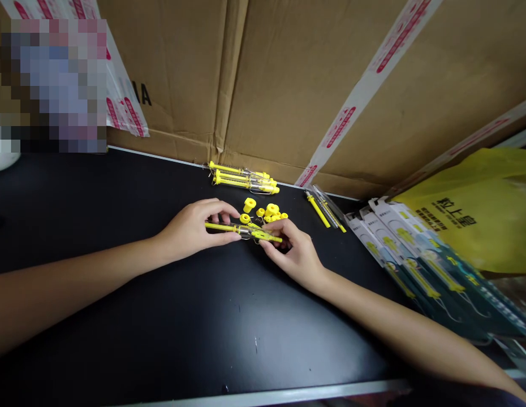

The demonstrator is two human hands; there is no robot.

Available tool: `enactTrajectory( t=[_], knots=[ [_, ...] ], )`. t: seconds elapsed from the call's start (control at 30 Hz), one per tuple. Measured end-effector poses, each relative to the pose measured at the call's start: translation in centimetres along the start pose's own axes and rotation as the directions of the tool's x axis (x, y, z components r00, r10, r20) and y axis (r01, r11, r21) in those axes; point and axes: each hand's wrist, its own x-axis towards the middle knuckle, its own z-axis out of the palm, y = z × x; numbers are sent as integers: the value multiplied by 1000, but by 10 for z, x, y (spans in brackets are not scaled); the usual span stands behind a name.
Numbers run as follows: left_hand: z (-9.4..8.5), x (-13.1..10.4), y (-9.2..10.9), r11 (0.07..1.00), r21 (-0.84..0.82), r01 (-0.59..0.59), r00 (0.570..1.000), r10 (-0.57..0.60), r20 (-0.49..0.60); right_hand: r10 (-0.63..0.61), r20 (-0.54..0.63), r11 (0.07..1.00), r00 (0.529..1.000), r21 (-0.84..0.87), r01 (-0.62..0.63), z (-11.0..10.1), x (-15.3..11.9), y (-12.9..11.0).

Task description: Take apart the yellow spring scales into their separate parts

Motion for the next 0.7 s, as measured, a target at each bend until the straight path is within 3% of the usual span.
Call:
enactTrajectory(
  t=[0.33,0.7],
  knots=[
    [1,1,-4,994,-94,56,998,-53,35,-33,-28,988,999,147,37,-2,-2,-3],
    [1,3,-7,971,-205,119,993,-117,20,86,-104,913,991,407,-37,-1,0,2]
  ],
)
